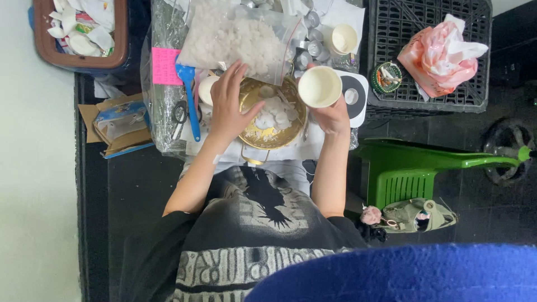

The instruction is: Preparing wax for candle making by weighing pieces on a scale and transferring them into a pot.

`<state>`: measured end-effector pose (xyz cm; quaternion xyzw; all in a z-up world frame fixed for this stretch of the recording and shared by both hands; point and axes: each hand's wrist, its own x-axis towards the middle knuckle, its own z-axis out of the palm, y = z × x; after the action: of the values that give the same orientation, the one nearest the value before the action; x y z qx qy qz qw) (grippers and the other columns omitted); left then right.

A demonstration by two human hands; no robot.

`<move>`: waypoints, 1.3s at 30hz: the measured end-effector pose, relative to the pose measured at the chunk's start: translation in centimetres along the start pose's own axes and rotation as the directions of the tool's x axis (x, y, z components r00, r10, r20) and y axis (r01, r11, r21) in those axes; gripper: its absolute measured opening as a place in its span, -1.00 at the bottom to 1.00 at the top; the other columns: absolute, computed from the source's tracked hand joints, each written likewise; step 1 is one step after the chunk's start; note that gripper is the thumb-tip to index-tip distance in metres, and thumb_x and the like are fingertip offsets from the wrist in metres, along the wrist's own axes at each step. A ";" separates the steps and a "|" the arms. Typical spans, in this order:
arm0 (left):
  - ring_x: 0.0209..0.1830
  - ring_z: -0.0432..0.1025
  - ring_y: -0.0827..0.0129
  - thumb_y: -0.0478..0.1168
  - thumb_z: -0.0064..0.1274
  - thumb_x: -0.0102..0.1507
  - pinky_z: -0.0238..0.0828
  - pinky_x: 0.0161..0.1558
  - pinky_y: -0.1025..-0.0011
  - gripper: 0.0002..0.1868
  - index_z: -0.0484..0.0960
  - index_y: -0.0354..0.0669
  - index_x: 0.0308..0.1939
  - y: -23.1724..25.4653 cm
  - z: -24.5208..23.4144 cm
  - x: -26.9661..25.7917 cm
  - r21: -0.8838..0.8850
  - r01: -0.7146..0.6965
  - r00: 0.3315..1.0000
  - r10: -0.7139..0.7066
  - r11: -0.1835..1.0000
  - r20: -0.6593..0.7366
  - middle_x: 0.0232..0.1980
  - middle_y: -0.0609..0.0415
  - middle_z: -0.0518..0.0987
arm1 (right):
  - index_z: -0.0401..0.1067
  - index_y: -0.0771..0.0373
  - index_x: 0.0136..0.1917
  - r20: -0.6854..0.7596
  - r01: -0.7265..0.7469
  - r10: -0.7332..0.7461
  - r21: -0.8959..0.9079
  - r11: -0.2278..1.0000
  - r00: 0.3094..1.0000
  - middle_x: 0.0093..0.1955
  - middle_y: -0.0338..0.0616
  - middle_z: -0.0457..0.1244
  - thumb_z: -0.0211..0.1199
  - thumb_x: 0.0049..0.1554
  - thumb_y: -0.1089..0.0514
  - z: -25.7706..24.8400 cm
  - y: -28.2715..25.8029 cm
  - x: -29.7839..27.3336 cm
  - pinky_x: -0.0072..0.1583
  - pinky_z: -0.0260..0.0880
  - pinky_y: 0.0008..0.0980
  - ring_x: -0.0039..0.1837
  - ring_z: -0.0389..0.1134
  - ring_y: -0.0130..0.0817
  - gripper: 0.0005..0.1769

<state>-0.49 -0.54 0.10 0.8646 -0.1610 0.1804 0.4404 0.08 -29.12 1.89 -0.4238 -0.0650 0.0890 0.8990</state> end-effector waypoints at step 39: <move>0.37 0.32 0.01 -0.14 0.52 0.11 0.09 0.40 0.09 0.01 0.23 -0.13 0.51 -5.8 -3.5 -4.2 0.113 0.103 0.988 -0.088 0.988 -0.129 0.40 -0.09 0.46 | -0.06 0.23 0.65 -0.285 -0.294 -0.102 -0.951 -0.096 0.953 0.62 0.21 0.00 0.67 0.04 -0.20 -19.1 -6.2 12.6 0.55 0.20 -0.14 0.62 0.11 0.04 0.24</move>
<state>-2.24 6.08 -3.96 0.8832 -0.0805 0.2217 0.4053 16.71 -44.63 -4.90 -0.9582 0.0435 0.0195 0.2820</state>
